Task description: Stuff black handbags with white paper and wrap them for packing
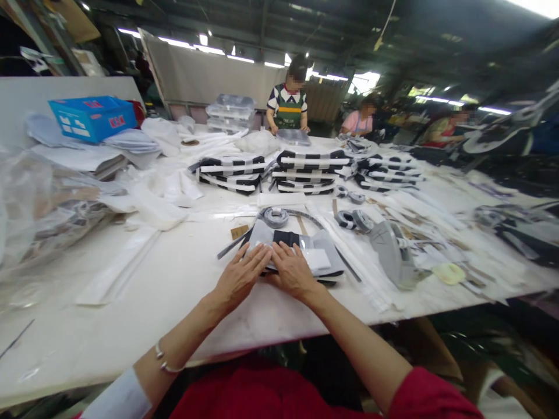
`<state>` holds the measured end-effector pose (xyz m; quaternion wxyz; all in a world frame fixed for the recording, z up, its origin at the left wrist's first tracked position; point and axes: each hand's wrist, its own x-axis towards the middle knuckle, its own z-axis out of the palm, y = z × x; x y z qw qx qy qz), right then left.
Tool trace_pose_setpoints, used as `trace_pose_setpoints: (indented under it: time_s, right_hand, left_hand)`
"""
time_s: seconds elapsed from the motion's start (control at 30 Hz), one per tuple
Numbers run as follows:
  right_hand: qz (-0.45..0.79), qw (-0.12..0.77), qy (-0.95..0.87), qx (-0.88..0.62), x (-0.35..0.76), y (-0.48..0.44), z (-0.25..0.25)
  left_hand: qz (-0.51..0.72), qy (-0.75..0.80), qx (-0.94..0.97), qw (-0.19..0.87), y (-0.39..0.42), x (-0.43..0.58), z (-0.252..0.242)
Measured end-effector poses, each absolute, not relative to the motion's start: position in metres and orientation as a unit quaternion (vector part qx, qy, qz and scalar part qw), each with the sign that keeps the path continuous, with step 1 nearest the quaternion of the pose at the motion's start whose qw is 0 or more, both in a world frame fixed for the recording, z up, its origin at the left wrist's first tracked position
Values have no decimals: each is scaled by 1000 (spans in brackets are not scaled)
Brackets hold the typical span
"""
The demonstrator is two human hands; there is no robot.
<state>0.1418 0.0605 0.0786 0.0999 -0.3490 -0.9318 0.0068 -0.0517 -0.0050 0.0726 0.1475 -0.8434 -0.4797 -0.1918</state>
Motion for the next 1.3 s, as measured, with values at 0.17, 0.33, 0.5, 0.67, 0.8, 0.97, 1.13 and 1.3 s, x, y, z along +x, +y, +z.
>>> trace_pose_setpoints:
  time_s: [0.17,0.33,0.5,0.67,0.8,0.97,1.13,1.3]
  right_hand:
    - [30,94,-930,-354,156,69,95]
    - [-39,74,-904,-420,206,64,98]
    - [-98,54,-892,-439,226,47,74]
    - [-106,66,-887,-445,222,47,73]
    - [-89,72,-884,-454,214,47,89]
    - [-97,143,-900,-400,175,36,98]
    - [-98,194,-903,-372,153,45,84]
    - [-117,183,-932,-292,160,62,89]
  left_hand:
    - [-211,-489,-829,172,-1,-50,45]
    - [-172,-480,-833,216,-5,-51,46]
    - [-107,-458,-840,270,-2,-47,59]
    - [-103,-434,-850,280,6,-50,60]
    - [-122,-423,-857,268,10,-53,60]
    - [-124,-433,-853,264,15,-49,70]
    - [-136,-449,-852,232,14,-43,83]
    - [-156,-462,-826,282,5,-32,86]
